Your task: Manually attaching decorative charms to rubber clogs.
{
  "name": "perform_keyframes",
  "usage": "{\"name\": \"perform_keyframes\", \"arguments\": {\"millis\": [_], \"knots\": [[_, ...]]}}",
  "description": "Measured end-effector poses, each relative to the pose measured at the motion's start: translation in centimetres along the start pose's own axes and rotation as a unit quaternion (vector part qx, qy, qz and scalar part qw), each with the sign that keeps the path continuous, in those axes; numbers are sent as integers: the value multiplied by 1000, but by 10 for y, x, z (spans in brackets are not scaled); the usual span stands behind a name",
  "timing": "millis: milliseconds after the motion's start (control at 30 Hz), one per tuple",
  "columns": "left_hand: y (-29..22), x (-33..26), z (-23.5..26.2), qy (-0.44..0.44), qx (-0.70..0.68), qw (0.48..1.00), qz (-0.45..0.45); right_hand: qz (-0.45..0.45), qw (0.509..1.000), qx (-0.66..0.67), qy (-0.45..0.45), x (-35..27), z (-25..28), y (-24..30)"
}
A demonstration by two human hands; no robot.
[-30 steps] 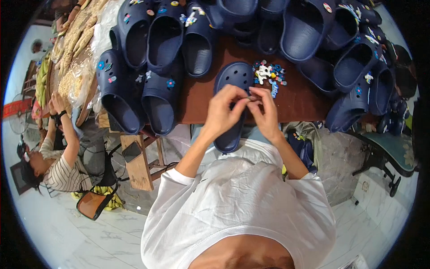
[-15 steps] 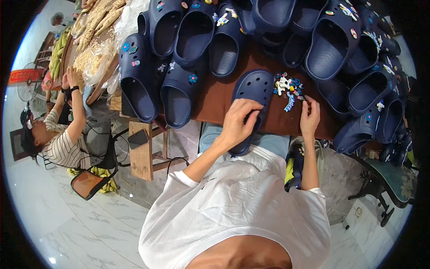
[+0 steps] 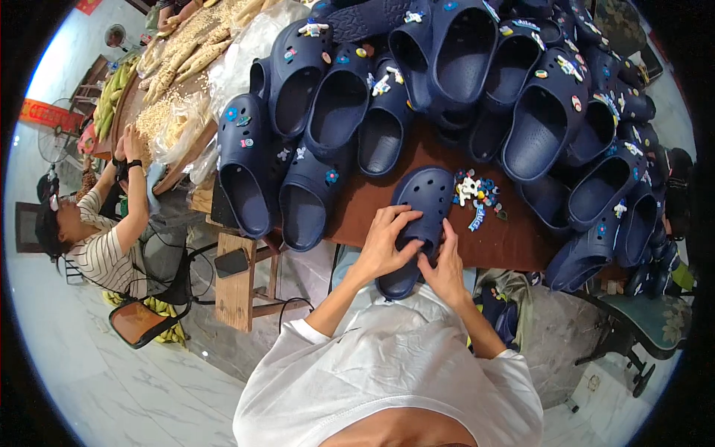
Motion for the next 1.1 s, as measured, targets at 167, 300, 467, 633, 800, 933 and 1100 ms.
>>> {"name": "perform_keyframes", "arguments": {"millis": [167,300,467,633,800,933,1100], "knots": [[4,10,31,-21,-128,992,-6,-27,1000,-1,-12,-9,-3,2],[23,22,45,-125,-45,991,1,-28,999,-36,-26,-19,-3,-6],[35,31,46,-138,-48,989,23,-33,997,-42,-52,-24,9,-13],[51,50,24,-117,12,993,17,-7,990,-30,-134,-37,35,-23],[57,52,20,-126,117,985,14,16,979,-26,-201,-56,61,-40],[59,53,9,-100,123,987,20,-24,952,-86,-294,-82,82,-60],[54,49,5,-99,143,985,19,-41,954,-130,-266,-107,93,-75]]}}
Point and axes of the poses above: each hand's wrist, its own x-axis towards the middle knuckle, its own z-axis out of the back of the hand, y = z × x, the point moved 3 cm from there along x, towards the middle knuckle, and after that the axes turned 11 degrees about y, right-handed, at the moved point
